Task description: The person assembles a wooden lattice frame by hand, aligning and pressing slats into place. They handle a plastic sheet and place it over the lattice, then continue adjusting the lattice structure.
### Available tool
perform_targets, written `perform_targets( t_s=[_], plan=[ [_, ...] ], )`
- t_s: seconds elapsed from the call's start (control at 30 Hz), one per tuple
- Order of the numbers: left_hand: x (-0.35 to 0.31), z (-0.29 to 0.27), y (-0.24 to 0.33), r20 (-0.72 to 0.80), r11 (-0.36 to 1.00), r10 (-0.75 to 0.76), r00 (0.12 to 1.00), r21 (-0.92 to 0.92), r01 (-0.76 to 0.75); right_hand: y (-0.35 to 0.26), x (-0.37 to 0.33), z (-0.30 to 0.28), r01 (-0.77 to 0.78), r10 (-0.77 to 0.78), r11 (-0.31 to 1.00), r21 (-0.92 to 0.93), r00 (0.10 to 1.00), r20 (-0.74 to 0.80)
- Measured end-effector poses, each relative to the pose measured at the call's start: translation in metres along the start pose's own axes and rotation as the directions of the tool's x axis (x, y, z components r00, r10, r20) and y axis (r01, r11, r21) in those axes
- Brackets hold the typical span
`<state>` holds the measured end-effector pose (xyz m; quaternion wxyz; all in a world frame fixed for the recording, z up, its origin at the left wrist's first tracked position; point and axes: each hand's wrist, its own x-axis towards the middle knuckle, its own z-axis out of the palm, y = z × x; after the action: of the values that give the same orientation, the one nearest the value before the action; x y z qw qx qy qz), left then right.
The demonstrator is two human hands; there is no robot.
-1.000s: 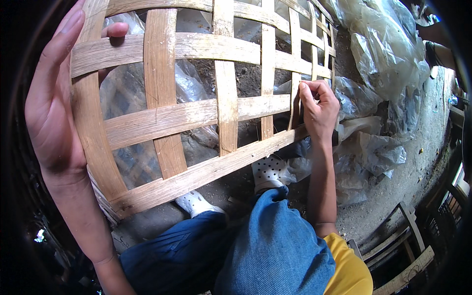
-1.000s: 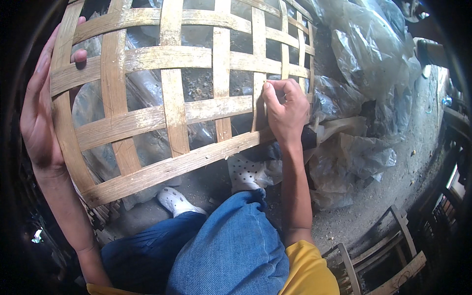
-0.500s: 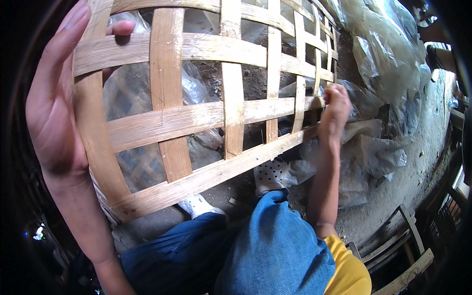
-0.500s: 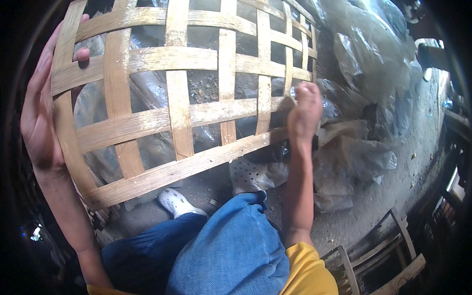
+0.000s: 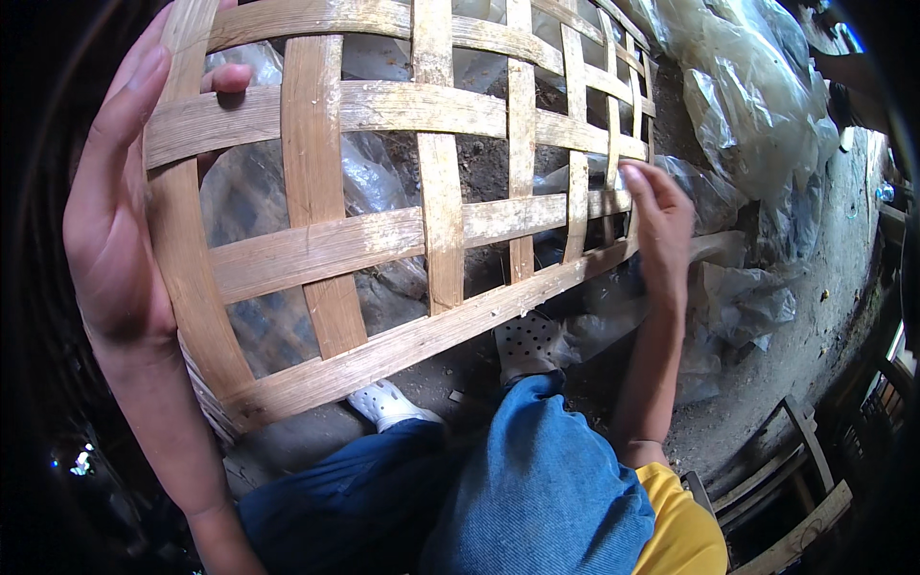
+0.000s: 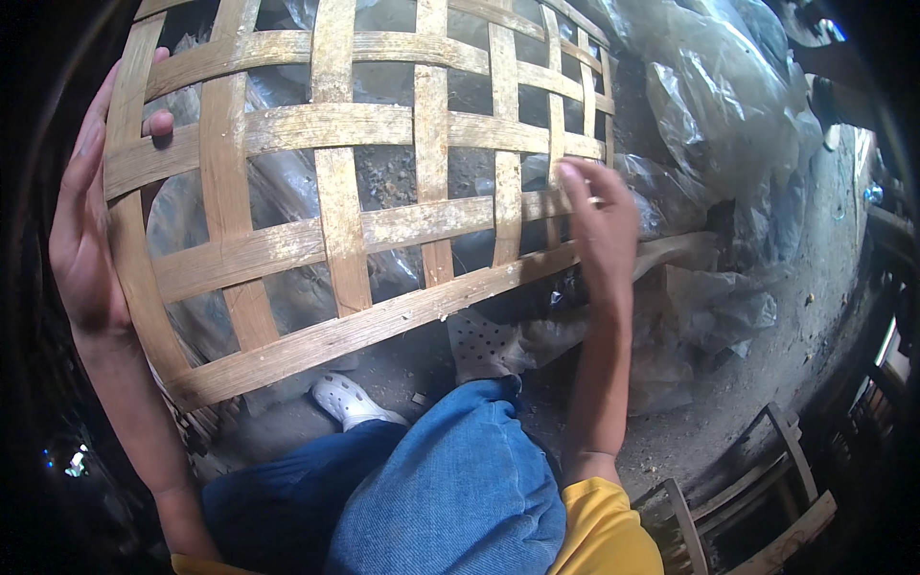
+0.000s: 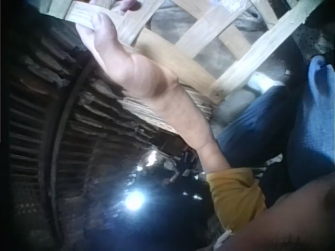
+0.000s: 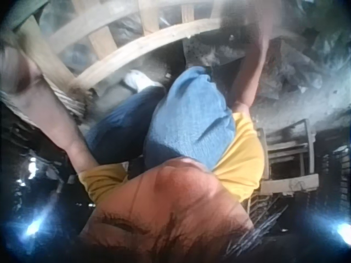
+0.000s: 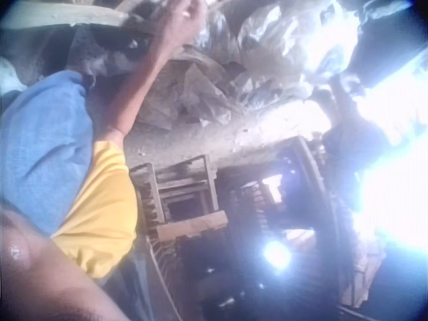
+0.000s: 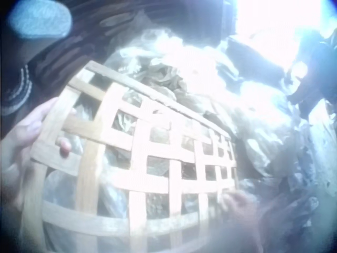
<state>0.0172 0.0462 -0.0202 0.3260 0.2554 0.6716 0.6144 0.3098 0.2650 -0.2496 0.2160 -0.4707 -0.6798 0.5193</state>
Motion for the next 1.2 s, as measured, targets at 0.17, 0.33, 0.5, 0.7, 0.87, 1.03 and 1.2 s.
perform_targets(
  t_s=[0.17, 0.33, 0.5, 0.7, 0.87, 1.03, 1.2],
  plan=[
    [0.001, 0.000, 0.002, 0.062, 0.998, -0.053, 0.997, -0.038, 0.055, -0.024, -0.013, 0.028, -0.119, 0.122, 0.992, -0.035, 0.983, 0.137],
    [0.002, -0.001, 0.002, 0.060, 0.997, -0.064, 0.996, -0.032, 0.066, -0.015, -0.012, 0.033, -0.062, 0.054, 0.996, 0.067, 0.992, 0.114],
    [-0.002, 0.005, -0.002, -0.018, 0.995, -0.049, 0.999, -0.093, 0.047, -0.017, -0.013, 0.040, -0.052, 0.052, 0.999, 0.004, 0.995, 0.081],
    [0.000, -0.004, -0.003, 0.073, 0.992, -0.085, 0.994, -0.082, 0.091, -0.011, -0.007, 0.040, 0.034, -0.035, 0.991, -0.132, 0.999, -0.008],
    [0.002, -0.013, -0.001, 0.103, 0.993, -0.086, 0.991, -0.067, 0.093, 0.014, 0.021, 0.012, 0.055, -0.109, 0.982, -0.180, 0.947, -0.303],
    [0.001, 0.002, 0.000, 0.052, 0.999, -0.043, 0.998, -0.013, 0.043, 0.018, 0.024, -0.026, 0.071, -0.178, 0.955, -0.287, 0.913, -0.368],
    [-0.001, -0.006, 0.001, 0.051, 0.998, -0.053, 0.997, -0.017, 0.054, -0.003, 0.000, -0.011, -0.029, 0.006, 0.985, -0.171, 0.991, -0.134]
  ],
)
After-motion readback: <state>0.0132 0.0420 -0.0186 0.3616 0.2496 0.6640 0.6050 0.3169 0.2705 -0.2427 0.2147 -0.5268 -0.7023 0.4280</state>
